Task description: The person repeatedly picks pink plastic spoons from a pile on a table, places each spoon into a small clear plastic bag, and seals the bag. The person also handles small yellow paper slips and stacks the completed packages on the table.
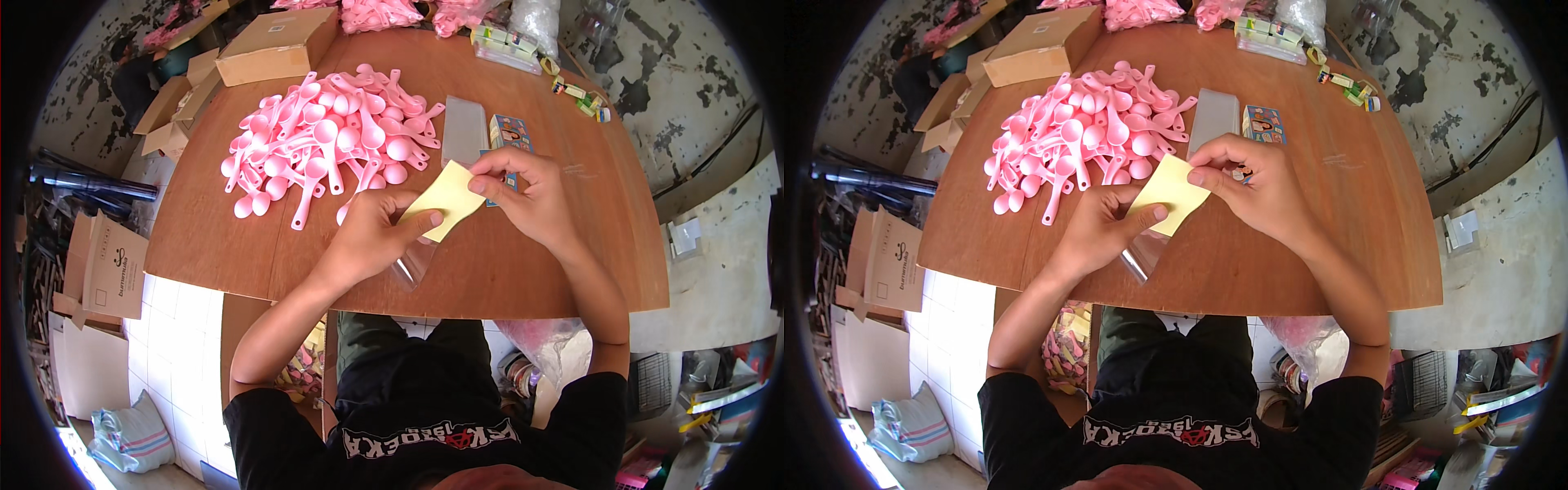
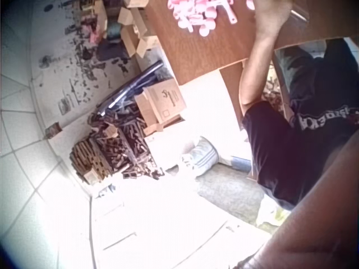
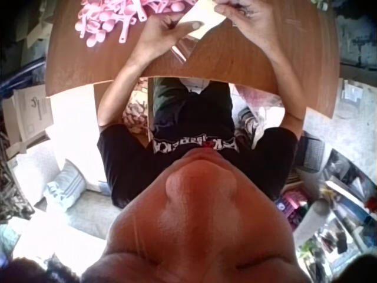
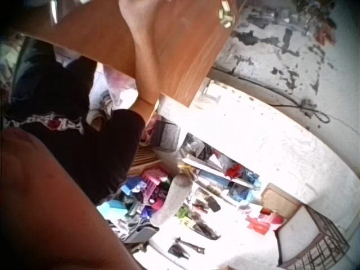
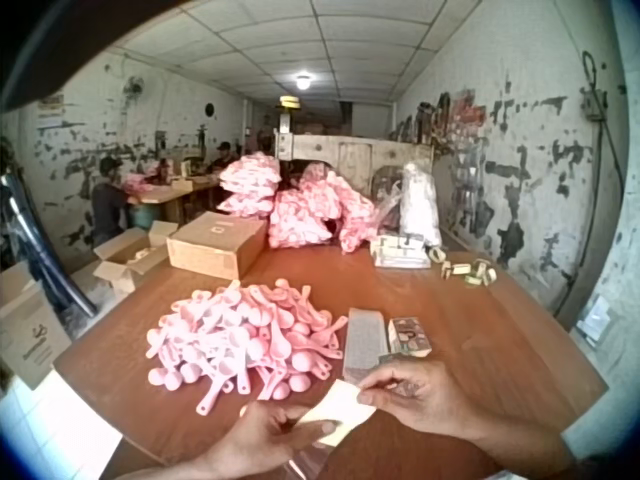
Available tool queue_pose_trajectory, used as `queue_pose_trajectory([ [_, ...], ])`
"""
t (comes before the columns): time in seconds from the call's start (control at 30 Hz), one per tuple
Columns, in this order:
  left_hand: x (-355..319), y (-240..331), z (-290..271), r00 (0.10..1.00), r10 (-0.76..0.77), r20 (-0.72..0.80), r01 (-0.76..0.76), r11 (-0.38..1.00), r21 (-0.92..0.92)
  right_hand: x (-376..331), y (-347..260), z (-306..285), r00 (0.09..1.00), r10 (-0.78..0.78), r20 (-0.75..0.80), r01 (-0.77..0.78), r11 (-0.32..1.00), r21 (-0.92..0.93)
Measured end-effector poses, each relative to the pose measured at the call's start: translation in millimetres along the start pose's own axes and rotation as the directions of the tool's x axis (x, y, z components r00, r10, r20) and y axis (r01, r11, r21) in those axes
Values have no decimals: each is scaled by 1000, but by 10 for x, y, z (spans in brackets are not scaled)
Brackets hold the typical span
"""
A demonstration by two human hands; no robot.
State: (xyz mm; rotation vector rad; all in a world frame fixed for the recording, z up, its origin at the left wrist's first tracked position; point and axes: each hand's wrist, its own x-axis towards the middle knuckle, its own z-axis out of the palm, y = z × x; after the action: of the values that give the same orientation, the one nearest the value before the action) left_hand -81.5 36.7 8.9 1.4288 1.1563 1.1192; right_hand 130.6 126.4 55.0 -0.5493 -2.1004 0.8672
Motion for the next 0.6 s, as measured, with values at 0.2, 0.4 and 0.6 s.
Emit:
queue_pose_trajectory([
  [0.2,-3,-14,39,998,68,-11,-68,997,-22,-2,-98,9,1000,-2,-25,1,999,-36],
  [0.4,8,66,42,999,50,-4,-50,993,-103,-34,-100,57,992,16,-127,-19,1000,-18],
  [0.6,46,86,66,989,149,-22,-150,982,-112,-77,-146,113,995,-67,80,73,994,-78],
])
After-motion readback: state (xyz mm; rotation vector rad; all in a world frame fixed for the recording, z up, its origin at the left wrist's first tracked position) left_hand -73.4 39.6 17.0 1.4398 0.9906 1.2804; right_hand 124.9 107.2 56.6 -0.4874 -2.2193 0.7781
